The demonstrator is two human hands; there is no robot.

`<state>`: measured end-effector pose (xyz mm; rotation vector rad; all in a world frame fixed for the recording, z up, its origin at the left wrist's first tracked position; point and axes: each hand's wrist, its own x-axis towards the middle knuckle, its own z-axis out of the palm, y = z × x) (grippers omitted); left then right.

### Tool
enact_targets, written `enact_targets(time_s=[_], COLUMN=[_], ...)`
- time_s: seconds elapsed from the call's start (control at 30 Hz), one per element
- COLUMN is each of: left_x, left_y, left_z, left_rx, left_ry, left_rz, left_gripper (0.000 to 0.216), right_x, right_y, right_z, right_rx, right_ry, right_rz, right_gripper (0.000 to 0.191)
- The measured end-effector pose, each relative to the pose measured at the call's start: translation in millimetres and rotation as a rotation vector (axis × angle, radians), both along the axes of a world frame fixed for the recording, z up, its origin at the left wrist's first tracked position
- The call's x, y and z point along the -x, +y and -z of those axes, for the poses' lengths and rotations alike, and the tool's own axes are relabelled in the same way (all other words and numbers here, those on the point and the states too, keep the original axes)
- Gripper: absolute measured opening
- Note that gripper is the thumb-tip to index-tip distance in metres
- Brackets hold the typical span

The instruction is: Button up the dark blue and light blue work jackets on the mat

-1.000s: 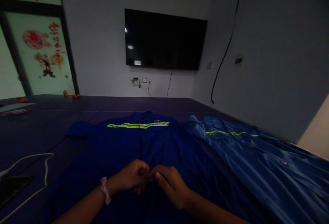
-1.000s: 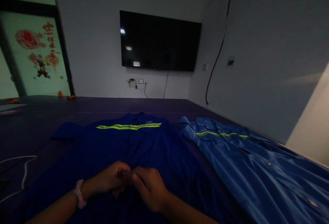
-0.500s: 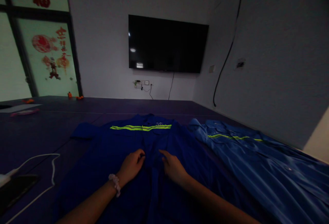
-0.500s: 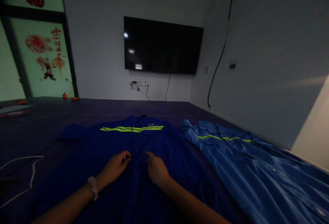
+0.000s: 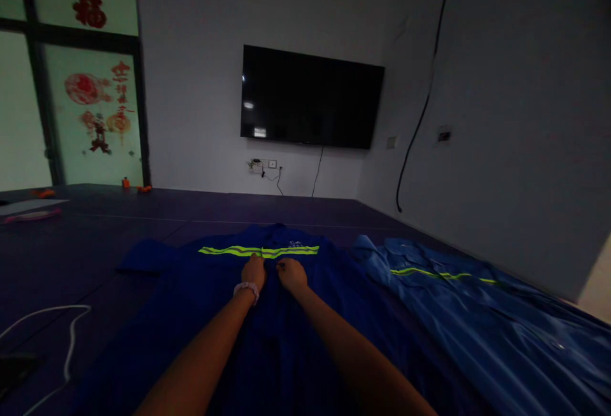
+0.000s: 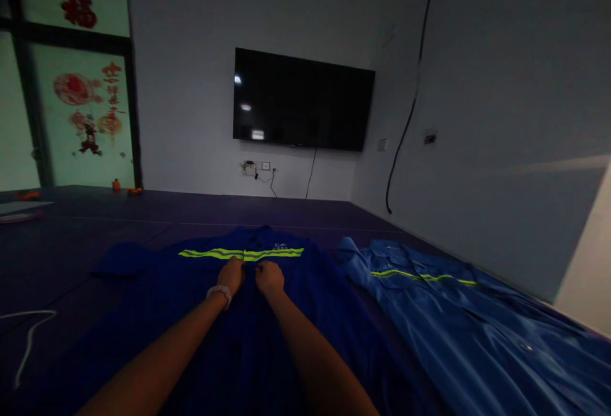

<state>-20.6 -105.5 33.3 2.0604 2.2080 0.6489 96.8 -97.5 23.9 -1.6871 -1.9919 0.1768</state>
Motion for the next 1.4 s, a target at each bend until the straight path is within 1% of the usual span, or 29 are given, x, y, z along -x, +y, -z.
enact_targets(time_s=[0.1, 0.17, 0.2, 0.27, 0.37, 0.53, 0.67, 0.8, 0.97, 1.07, 1.23, 1.4], left_x=[-0.8, -2.6, -3.6, -4.9, -3.1, 5.2, 7.8, 7.4, 8.0, 9.1, 10.7, 12.5], left_y=[14.3, 22.0, 25.3, 31.0, 36.8, 42.0, 43.6, 43.6, 44.6, 45.9, 48.0, 50.0], left_z=[4.3, 6.8, 8.0, 10.5, 13.5, 14.0, 12.3, 12.3, 14.2, 15.9, 18.0, 18.3], left_rx=[-0.014, -0.011, -0.007, 0.000, 0.007, -0.001, -0.009, -0.015, -0.018, -0.024, -0.049, -0.063], left_ry=[-0.018, -0.023, -0.022, -0.015, -0.001, 0.001, -0.007, 0.001, 0.026, 0.028, 0.010, -0.018], left_rz=[-0.099, -0.154, -0.169, -0.175, -0.135, -0.022, 0.000, 0.012, 0.084, 0.118, 0.127, 0.109], left_gripper=[0.035, 0.037, 0.037, 0.037, 0.037, 0.034, 0.033, 0.034, 0.029, 0.027, 0.025, 0.024], right_x=[16.6, 25.7, 29.5, 35.3, 38.3, 33.1, 31.3, 33.0, 32.8, 30.5, 26.3, 25.5], right_y=[11.3, 18.4, 21.9, 29.1, 38.6, 46.1, 48.0, 50.6, 51.5, 50.6, 50.5, 50.4], right_z=[5.5, 5.6, 4.7, 2.2, 0.3, 2.5, 3.5, 3.9, 5.2, 4.7, 2.1, 2.1], right_rx=[-0.013, -0.044, -0.056, -0.046, 0.006, 0.034, 0.046, 0.062, 0.069, 0.062, 0.052, 0.056], right_ry=[0.007, 0.011, 0.011, 0.008, 0.010, 0.031, 0.054, 0.065, 0.069, 0.066, 0.064, 0.071], right_rz=[0.078, 0.111, 0.116, 0.103, 0.092, 0.076, 0.064, 0.076, 0.077, 0.051, 0.005, -0.009], right_gripper=[0.034, 0.040, 0.041, 0.037, 0.032, 0.036, 0.042, 0.041, 0.039, 0.038, 0.031, 0.024])
